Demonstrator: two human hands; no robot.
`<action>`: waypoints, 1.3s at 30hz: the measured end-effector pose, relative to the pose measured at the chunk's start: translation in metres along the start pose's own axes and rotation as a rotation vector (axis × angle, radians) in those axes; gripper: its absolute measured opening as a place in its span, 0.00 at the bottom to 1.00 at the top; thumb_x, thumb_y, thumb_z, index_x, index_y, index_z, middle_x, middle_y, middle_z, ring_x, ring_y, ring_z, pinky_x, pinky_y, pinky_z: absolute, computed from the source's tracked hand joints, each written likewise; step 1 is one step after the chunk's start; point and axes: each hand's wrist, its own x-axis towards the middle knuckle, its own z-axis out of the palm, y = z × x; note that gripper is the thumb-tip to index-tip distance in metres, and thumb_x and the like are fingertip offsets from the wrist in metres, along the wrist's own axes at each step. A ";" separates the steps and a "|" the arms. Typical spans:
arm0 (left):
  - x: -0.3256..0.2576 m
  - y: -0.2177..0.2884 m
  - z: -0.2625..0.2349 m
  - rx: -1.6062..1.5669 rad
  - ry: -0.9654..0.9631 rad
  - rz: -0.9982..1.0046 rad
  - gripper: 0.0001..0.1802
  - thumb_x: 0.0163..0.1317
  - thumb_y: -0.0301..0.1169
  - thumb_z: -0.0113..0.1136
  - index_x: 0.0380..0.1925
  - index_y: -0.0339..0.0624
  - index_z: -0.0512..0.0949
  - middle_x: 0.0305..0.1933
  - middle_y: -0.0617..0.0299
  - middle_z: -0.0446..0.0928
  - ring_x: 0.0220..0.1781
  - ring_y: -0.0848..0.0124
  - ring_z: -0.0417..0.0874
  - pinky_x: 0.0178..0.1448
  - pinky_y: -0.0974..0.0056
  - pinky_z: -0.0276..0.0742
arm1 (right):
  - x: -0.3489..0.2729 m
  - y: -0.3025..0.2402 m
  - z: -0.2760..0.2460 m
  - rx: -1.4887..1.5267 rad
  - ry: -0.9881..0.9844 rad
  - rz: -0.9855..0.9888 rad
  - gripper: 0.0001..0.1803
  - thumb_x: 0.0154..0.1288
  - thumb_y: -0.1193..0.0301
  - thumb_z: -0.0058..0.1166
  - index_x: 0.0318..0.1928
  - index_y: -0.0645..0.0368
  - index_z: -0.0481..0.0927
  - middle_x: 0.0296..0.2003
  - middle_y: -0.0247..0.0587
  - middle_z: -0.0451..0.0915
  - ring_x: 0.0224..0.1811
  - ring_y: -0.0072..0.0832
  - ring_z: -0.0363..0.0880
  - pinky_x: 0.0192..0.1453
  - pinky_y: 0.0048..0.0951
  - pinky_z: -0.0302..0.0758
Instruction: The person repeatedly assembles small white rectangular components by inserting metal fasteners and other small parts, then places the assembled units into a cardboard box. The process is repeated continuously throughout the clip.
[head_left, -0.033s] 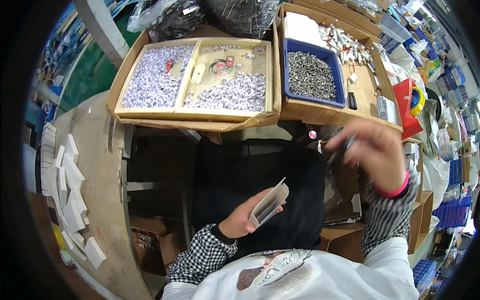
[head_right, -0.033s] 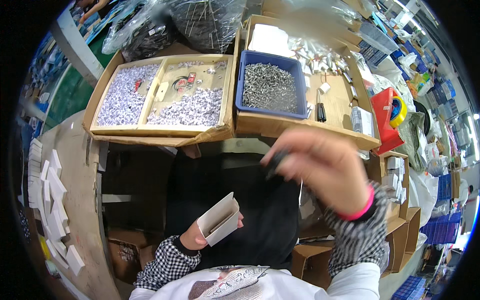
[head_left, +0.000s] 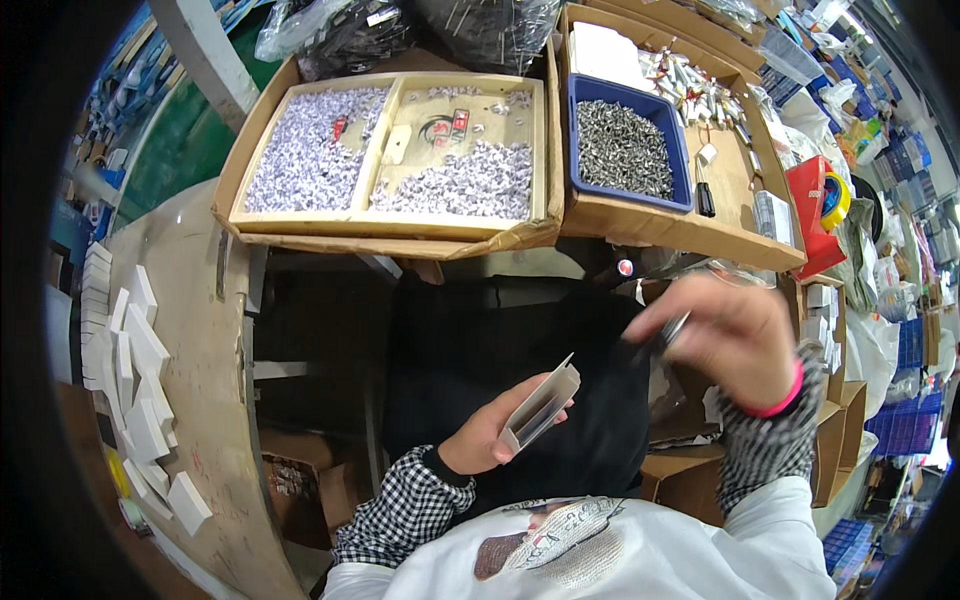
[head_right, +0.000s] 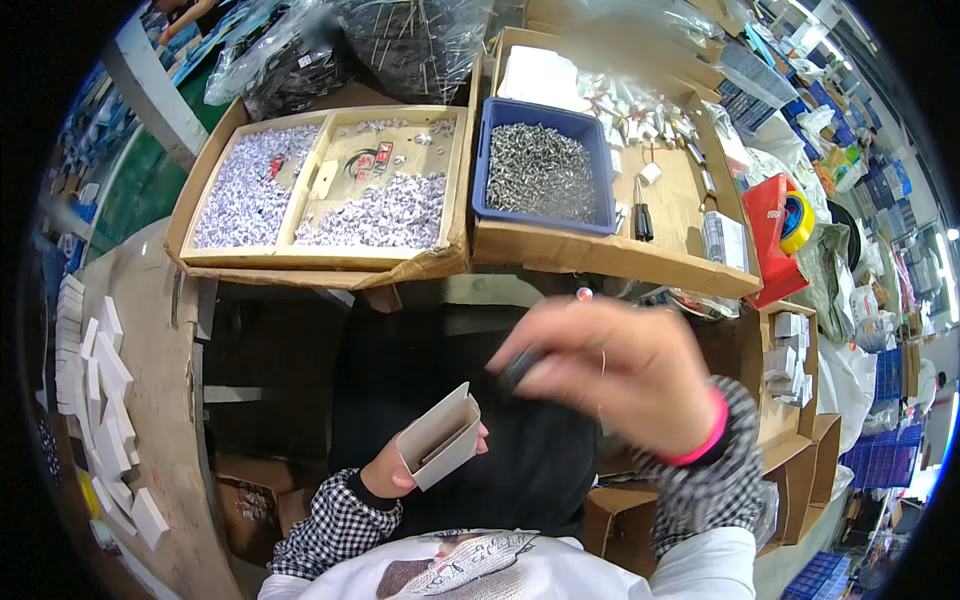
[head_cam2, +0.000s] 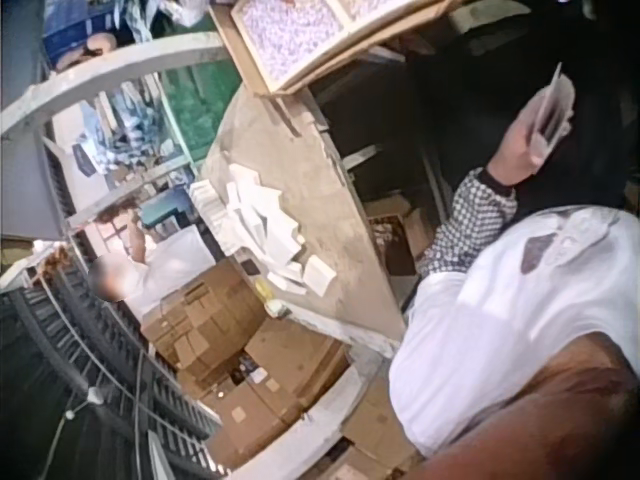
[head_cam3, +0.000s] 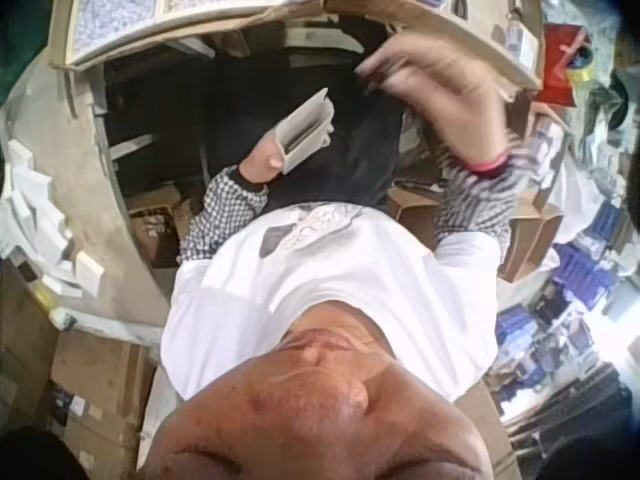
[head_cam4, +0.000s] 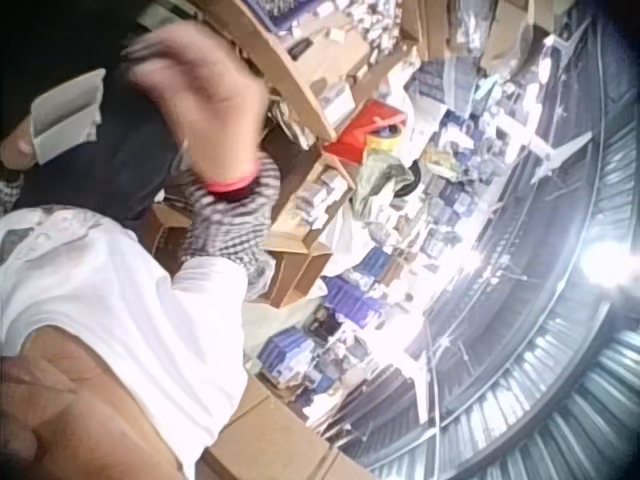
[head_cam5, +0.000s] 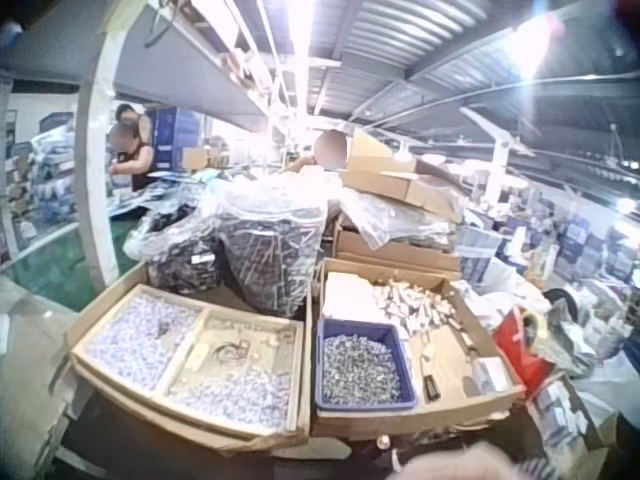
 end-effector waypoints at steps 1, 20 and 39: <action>-0.001 0.001 0.003 -0.023 0.013 -0.011 0.68 0.35 0.71 0.60 0.68 0.34 0.48 0.64 0.53 0.61 0.64 0.65 0.66 0.68 0.61 0.61 | 0.001 -0.001 0.014 -0.077 -0.144 -0.140 0.18 0.51 0.75 0.65 0.45 0.63 0.80 0.32 0.37 0.82 0.30 0.23 0.76 0.35 0.22 0.74; -0.014 0.007 0.005 -0.065 0.046 0.046 0.67 0.36 0.69 0.63 0.67 0.33 0.49 0.63 0.52 0.62 0.64 0.66 0.66 0.68 0.61 0.59 | 0.001 -0.007 0.078 -0.057 -0.111 -0.100 0.10 0.58 0.71 0.60 0.40 0.59 0.77 0.28 0.41 0.78 0.32 0.37 0.80 0.35 0.29 0.75; -0.015 0.005 -0.012 -0.184 0.115 0.053 0.66 0.36 0.68 0.65 0.65 0.30 0.53 0.58 0.51 0.66 0.58 0.66 0.71 0.64 0.58 0.67 | 0.222 0.060 0.029 -1.174 -0.196 -0.243 0.09 0.59 0.67 0.53 0.36 0.53 0.83 0.30 0.40 0.82 0.35 0.39 0.81 0.41 0.36 0.76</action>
